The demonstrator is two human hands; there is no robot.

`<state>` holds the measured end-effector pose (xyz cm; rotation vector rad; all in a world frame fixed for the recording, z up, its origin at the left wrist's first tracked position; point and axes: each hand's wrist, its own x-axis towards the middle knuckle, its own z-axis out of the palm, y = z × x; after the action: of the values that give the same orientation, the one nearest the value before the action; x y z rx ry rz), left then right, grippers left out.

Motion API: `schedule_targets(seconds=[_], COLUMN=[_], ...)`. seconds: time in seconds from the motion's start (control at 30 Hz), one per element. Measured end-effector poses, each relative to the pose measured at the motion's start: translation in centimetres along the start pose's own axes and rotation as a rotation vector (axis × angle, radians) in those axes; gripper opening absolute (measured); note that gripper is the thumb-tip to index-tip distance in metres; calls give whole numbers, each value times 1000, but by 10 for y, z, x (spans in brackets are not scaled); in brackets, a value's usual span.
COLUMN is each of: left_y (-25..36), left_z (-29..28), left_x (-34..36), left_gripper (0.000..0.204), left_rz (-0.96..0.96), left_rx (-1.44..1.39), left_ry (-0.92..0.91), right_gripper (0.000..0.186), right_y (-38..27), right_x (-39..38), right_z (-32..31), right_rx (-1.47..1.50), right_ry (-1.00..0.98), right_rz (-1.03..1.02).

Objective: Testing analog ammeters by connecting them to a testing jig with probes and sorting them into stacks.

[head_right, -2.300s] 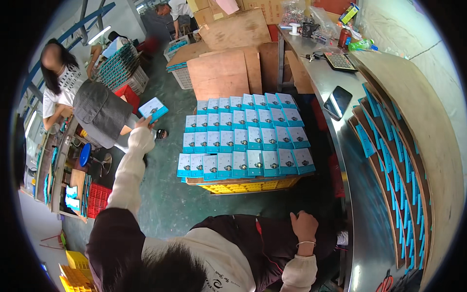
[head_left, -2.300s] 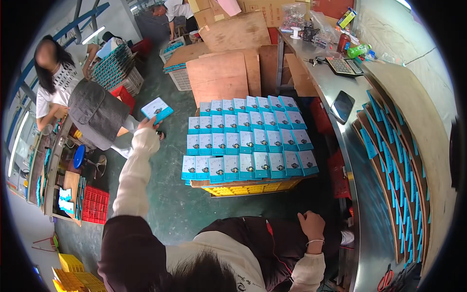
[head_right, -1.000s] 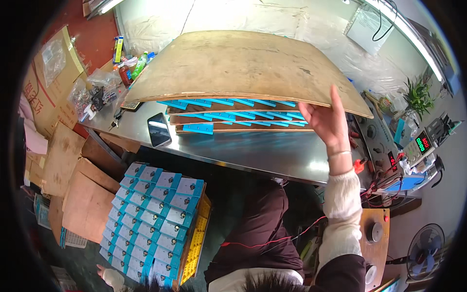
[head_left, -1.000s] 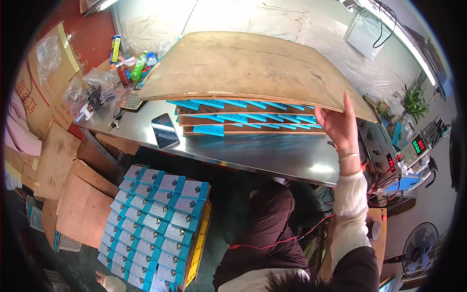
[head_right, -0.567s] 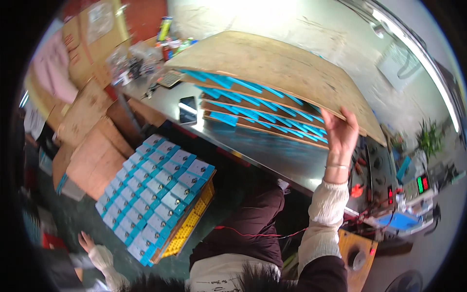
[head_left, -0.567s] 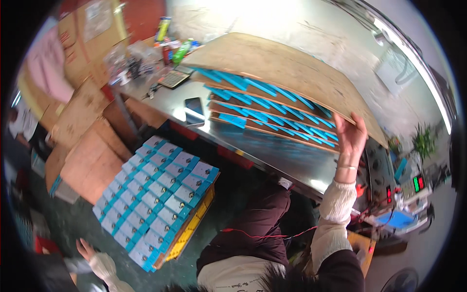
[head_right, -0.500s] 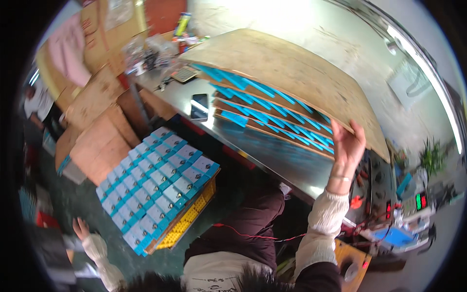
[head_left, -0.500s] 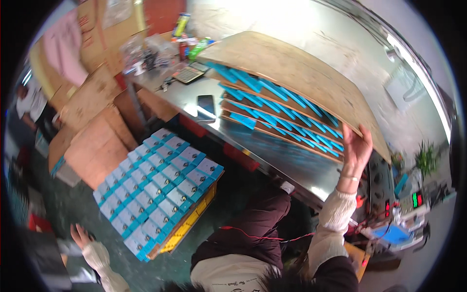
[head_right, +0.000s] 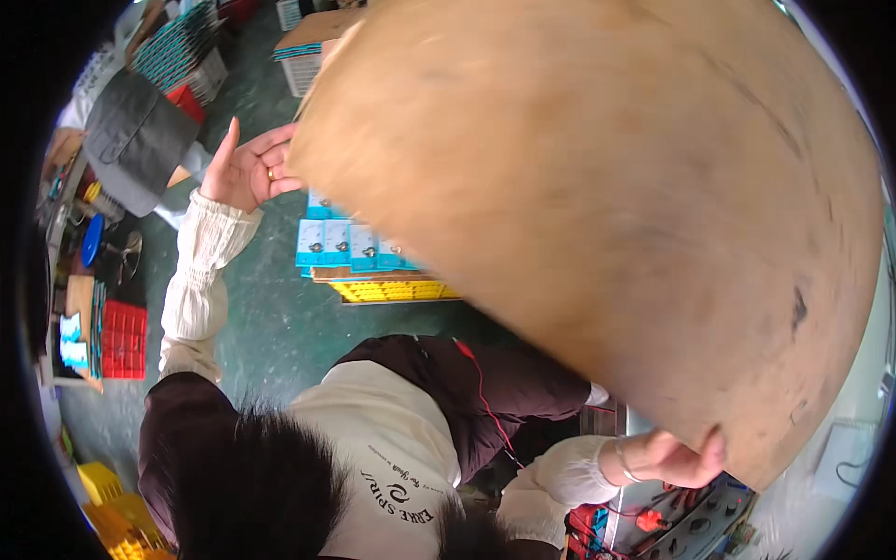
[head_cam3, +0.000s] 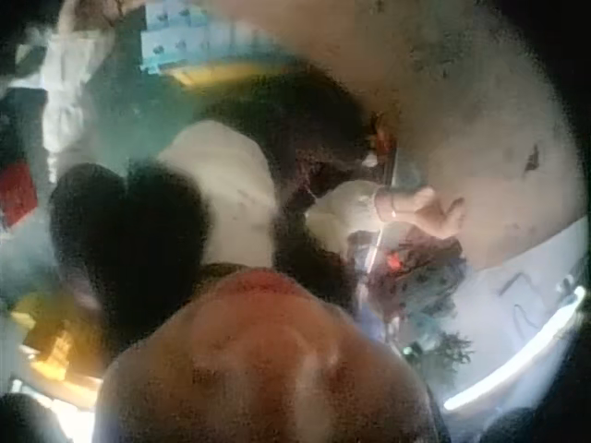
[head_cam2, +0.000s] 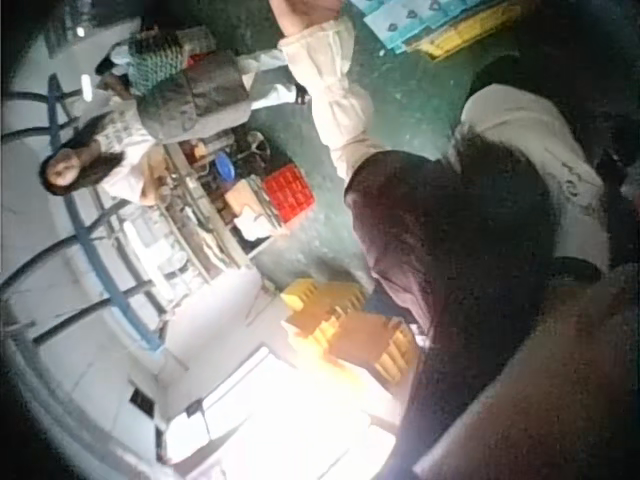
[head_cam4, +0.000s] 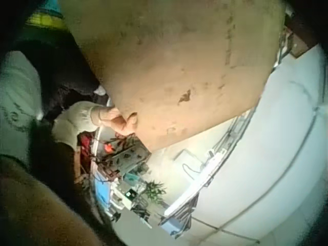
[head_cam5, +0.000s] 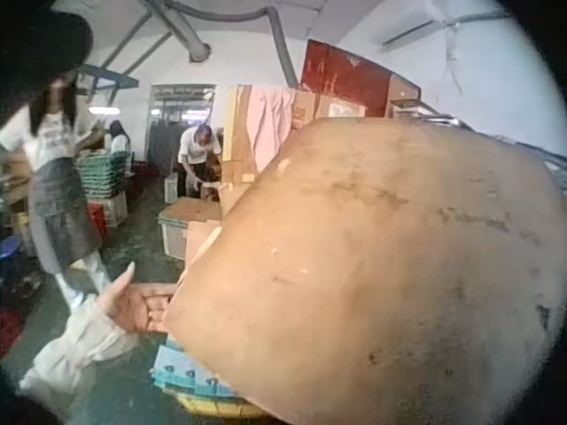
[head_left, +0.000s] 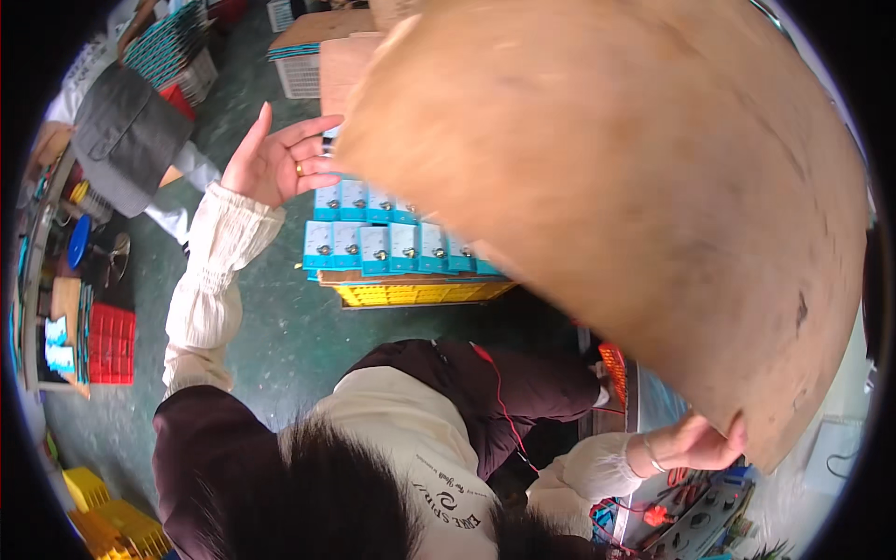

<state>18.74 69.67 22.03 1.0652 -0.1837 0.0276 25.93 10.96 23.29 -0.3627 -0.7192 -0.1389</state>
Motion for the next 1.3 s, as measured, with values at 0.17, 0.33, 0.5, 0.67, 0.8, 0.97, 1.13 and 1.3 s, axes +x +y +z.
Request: schedule_targets(seconds=[0.17,0.33,0.5,0.67,0.8,0.97,1.13,1.3], left_y=[-26,-112,-190,-213,-223,-243,-263,-291], left_z=[-8,-97,-107,-125,-139,-174,-209,-201], left_x=[-43,-145,-275,-220,-128,-31,8,36], left_gripper=[81,58,51,70,91,74,76,72], left_rz=[-16,-126,-69,-178,-24,24,-84,-162], left_rx=[-167,684,1100,1203,708,916,1046,1108], left_ry=[801,1313,1779,1779,1789,1675,1574,1557], right_gripper=[36,29,27,23,22,24,23,23], right_y=[140,267,336,338,328,310,309,307], right_x=[-48,-86,-116,-113,-101,-79,-75,-73], right_z=[4,17,-48,-101,-159,-208,-243,-274], right_rx=[-806,-361,-127,-177,-337,-486,-530,-576], right_ry=[-4,75,361,428,447,478,528,566], right_rz=[238,974,1074,1166,1139,1146,1156,1182])
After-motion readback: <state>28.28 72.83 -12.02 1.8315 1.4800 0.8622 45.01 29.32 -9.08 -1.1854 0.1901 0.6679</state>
